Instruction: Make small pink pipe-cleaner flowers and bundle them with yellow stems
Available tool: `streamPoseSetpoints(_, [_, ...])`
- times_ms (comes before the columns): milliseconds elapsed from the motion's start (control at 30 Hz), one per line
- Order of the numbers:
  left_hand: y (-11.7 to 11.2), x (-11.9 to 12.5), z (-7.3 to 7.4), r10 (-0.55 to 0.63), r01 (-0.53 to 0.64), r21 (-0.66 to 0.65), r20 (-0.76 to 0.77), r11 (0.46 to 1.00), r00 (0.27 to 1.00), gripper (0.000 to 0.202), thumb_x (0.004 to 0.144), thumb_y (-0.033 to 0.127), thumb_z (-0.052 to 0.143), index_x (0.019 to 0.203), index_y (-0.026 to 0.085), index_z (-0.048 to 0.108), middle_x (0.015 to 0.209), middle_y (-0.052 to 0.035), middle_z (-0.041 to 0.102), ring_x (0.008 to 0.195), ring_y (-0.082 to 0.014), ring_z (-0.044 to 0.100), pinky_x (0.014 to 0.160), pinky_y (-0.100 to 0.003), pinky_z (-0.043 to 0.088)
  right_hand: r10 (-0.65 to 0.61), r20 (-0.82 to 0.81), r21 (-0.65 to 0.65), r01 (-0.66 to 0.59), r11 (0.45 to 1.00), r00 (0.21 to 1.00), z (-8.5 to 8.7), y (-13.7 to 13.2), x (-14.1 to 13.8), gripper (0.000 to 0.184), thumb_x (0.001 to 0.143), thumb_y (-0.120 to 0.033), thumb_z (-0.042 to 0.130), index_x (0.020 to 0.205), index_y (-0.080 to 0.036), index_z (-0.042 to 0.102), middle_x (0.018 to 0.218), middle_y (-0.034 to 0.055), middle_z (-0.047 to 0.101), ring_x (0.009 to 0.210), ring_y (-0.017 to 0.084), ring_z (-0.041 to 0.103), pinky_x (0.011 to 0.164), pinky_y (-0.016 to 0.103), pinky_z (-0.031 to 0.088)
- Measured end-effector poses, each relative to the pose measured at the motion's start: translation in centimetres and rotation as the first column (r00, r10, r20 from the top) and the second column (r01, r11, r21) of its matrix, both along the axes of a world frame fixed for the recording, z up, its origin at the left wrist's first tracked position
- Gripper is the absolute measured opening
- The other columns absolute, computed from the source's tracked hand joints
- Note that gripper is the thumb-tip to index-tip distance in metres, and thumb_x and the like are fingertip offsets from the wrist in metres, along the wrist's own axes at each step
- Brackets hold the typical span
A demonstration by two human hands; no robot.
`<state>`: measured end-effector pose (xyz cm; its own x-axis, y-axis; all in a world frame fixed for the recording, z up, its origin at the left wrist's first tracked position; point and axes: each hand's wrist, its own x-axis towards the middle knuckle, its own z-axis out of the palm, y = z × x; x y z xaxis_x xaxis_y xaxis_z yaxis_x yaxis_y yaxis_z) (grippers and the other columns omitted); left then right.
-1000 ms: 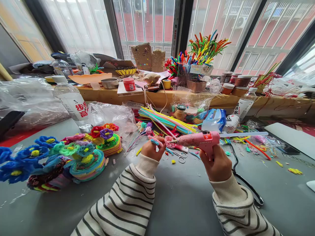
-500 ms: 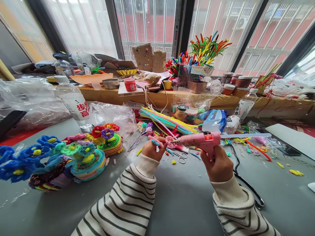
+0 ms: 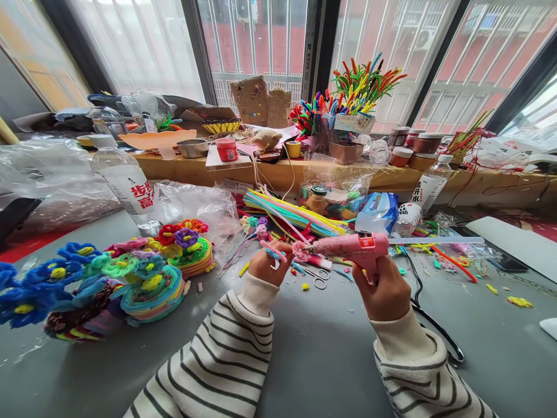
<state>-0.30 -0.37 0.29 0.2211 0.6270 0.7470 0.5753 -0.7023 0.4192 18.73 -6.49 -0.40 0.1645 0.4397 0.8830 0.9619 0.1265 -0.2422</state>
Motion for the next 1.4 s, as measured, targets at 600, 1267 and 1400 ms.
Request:
streamPoseSetpoints(600, [0.0,0.1,-0.1,-0.010,0.010,-0.046,0.004,0.999,1.000,0.014,0.071,0.023,0.047,0.069,0.014,0.058,0.060,-0.0026,0.061,0.048,-0.0084,0.049,0.047,-0.021,0.040,0.008,0.003,0.005,-0.008,1.000,1.000,-0.3,0.0,0.2,0.035,0.076,-0.034,0.045,0.103,-0.012,0.047,0.064,0.0061,0.057,0.050,0.019,0.054,0.043,0.027,0.042])
streamPoseSetpoints(1267, [1.1,-0.1,0.1,-0.228,0.618,-0.305,0.740,0.724,0.632,0.015,0.051,0.027,0.067,0.058,0.015,0.064,0.062,-0.0043,0.059,0.050,-0.0107,0.048,0.046,-0.026,0.038,-0.238,-0.066,-0.346,0.202,0.916,0.969,-0.4,1.2,2.3,0.042,0.069,-0.047,0.048,0.086,-0.009,0.053,0.068,0.0104,0.057,0.058,0.021,0.052,0.048,0.028,0.036])
streamPoseSetpoints(1400, [0.5,0.0,1.0,-0.117,0.704,-0.308,0.867,0.640,0.485,0.015,0.050,0.025,0.069,0.059,0.015,0.064,0.053,-0.0005,0.056,0.041,-0.0052,0.040,0.037,-0.020,0.028,-0.287,-0.030,-0.475,0.238,0.847,0.958,-0.8,1.8,4.2,0.034,0.065,-0.046,0.048,0.076,-0.014,0.054,0.067,0.0070,0.054,0.059,0.020,0.051,0.049,0.027,0.035])
